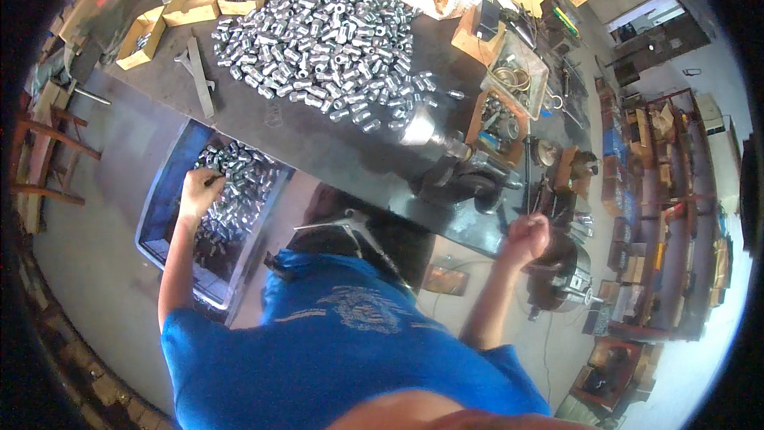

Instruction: The person repeatedly picks small metal cylindrical parts from a pile, inserts each into a bench-mounted drill chuck, and operates the drill to process the part. The person then removes the part and places it into a blue bin below. This cycle is repeated continuously throughout the clip.

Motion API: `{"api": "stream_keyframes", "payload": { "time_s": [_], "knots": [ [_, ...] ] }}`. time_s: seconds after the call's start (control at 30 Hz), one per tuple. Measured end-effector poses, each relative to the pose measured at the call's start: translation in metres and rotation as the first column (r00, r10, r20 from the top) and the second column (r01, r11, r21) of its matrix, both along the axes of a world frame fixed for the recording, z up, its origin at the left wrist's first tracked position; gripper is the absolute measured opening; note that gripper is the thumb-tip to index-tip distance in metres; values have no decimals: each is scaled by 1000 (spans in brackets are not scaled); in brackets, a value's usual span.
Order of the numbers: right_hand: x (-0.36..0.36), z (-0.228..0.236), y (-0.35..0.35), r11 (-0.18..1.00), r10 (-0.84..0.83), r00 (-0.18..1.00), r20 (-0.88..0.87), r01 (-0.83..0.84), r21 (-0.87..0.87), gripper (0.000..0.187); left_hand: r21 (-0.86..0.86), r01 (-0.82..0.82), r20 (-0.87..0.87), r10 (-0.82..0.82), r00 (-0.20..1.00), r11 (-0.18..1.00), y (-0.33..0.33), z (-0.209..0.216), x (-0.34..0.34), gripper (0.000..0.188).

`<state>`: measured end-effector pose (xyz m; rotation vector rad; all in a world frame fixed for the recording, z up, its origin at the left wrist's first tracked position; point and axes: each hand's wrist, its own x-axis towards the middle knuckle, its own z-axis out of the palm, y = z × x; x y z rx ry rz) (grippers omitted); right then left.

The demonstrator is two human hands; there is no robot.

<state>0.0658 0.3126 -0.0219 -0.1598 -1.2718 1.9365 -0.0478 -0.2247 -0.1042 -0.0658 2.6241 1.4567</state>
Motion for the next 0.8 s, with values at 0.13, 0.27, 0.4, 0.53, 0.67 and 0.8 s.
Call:
{"api": "stream_keyframes", "payload": {
  "time_s": [0.13, 0.27, 0.4, 0.53, 0.67, 0.8],
  "knots": [
    [-9, -48, 14, 962, -64, 965, 255, 128, -241, 13, -137, -200, -46, 195, 980, 970, -39, -41, 22, 11],
    [-37, -66, 25, 966, -155, 923, 353, 217, -143, 15, -560, -165, -108, 125, 986, 812, -75, -73, 40, 18],
    [-43, -67, 26, 960, -90, 914, 395, 186, -211, 13, -602, -182, -205, 70, 976, 778, -70, -64, 38, 21],
    [-48, -59, 15, 957, -137, 899, 415, 229, -180, 14, -364, -89, -270, -14, 963, 927, 29, 33, 9, 20],
    [-44, -76, 30, 983, -97, 949, 300, 139, -123, 17, -198, 169, -534, -251, 808, 966, 141, 61, -42, 16],
    [-40, -72, 24, 972, -151, 932, 328, 201, -124, 16, -406, 342, -404, -502, 765, 847, 233, 55, -88, 13]
  ]
}}
